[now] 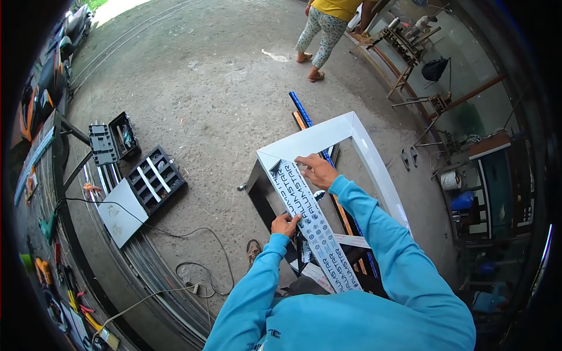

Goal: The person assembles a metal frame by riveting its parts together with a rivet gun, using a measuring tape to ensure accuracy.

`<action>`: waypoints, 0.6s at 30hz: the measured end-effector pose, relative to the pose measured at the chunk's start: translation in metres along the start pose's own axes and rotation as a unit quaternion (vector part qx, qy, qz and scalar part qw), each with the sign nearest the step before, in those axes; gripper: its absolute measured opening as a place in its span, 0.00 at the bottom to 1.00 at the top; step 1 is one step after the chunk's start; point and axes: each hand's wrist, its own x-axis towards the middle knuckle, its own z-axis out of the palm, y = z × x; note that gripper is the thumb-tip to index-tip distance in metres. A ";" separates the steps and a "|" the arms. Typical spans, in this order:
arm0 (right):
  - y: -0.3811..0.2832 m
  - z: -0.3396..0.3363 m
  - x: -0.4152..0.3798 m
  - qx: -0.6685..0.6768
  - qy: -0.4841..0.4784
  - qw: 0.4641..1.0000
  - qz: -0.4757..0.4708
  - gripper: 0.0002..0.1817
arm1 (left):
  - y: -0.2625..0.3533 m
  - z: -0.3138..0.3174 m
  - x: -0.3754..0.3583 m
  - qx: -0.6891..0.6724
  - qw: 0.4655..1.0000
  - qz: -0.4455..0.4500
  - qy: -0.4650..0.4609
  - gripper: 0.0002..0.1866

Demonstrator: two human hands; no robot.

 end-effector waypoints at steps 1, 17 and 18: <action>0.003 0.019 0.010 -0.088 0.055 0.992 -0.075 0.24 | 0.003 0.000 0.004 0.013 1.000 0.012 -0.006 0.32; 0.029 0.110 -0.179 0.238 0.334 0.902 0.138 0.10 | -0.042 0.012 0.027 0.109 0.985 0.045 0.124 0.32; 0.033 0.127 -0.221 0.264 0.378 0.877 0.132 0.11 | -0.037 0.008 0.025 0.095 0.990 0.045 0.097 0.34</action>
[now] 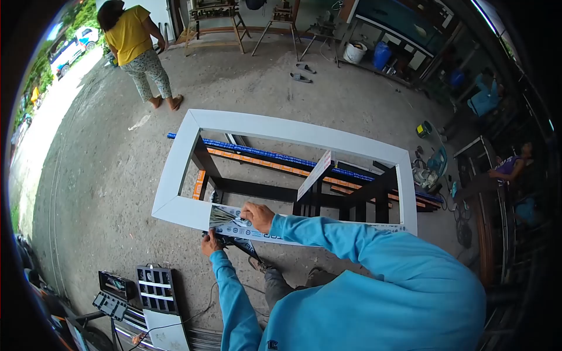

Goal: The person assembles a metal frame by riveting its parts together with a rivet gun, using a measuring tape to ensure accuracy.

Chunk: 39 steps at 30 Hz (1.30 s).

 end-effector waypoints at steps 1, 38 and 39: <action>-0.010 -0.027 -0.040 -0.019 0.004 0.999 0.048 0.10 | -0.008 -0.002 0.007 0.071 0.997 0.026 -0.021 0.37; -0.275 -0.622 -0.832 -0.408 0.789 0.256 0.382 0.09 | -0.019 -0.028 0.008 0.180 0.960 0.000 -0.213 0.46; -0.350 -0.616 -0.846 -0.457 0.791 0.129 0.385 0.11 | 0.004 -0.020 -0.009 0.170 0.968 -0.027 -0.180 0.47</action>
